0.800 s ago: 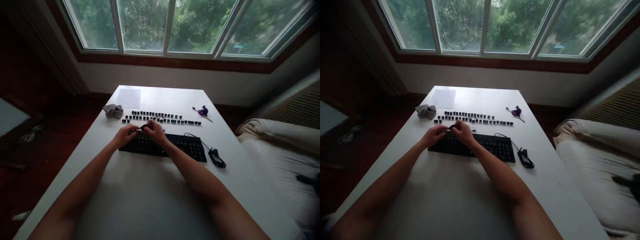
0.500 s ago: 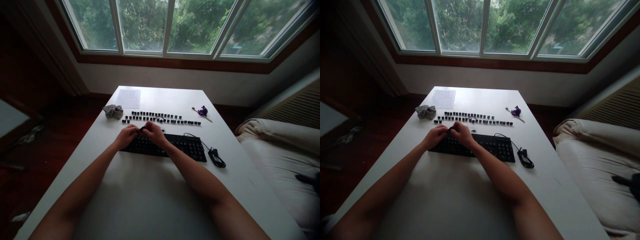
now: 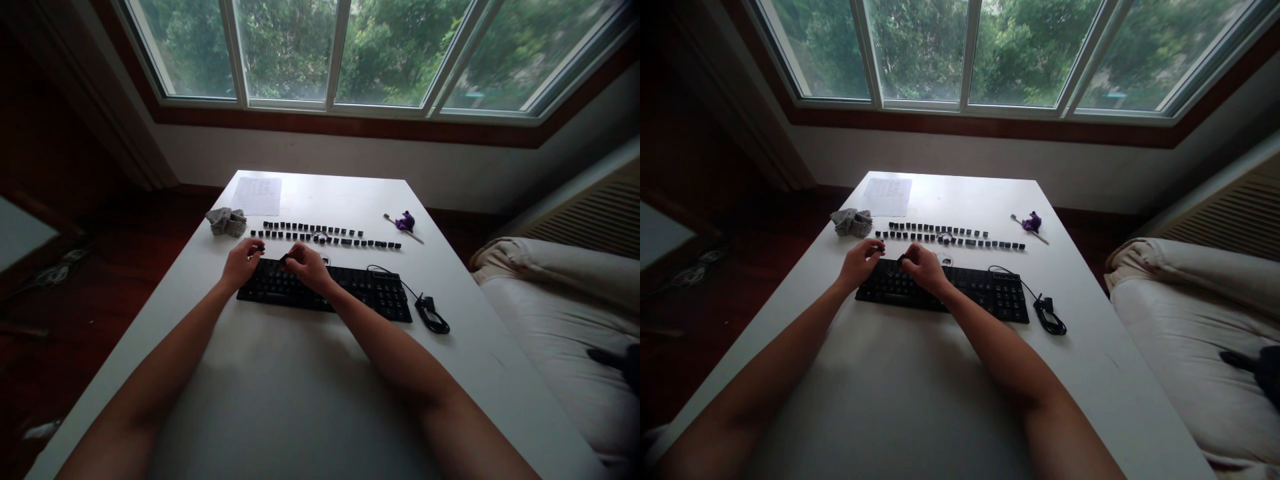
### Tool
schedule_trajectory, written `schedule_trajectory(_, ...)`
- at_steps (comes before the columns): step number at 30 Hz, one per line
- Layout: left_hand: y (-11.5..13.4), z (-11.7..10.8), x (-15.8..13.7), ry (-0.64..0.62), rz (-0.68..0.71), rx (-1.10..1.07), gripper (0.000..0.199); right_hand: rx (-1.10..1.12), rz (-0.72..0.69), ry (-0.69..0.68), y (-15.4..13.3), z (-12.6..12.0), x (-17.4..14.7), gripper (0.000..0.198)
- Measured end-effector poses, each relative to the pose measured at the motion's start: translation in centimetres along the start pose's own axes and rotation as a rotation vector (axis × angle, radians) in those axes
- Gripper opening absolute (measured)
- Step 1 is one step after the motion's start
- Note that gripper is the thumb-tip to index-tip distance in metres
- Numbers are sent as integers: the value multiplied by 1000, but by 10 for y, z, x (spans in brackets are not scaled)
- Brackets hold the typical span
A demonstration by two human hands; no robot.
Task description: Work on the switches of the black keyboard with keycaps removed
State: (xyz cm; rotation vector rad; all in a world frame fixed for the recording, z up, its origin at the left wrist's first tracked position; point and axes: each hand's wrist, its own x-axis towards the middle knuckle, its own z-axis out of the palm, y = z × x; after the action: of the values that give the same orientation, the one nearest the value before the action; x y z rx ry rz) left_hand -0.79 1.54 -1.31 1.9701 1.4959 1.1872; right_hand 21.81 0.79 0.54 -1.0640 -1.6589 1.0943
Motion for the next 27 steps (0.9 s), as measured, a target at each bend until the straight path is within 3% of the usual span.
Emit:
schedule_trajectory(5,-12,-10,7,97,61,275,35,19,12,-3,1,0,2,8)
schedule_trajectory(11,-24,-6,30,-9,156,491,30,11,17,-7,0,-1,1,8)
schedule_trajectory(18,-35,6,57,-131,199,592,26,20,12,-6,3,-2,-1,7)
schedule_trajectory(27,-47,12,70,-149,171,560,26,-8,9,-7,-2,-6,-2,6)
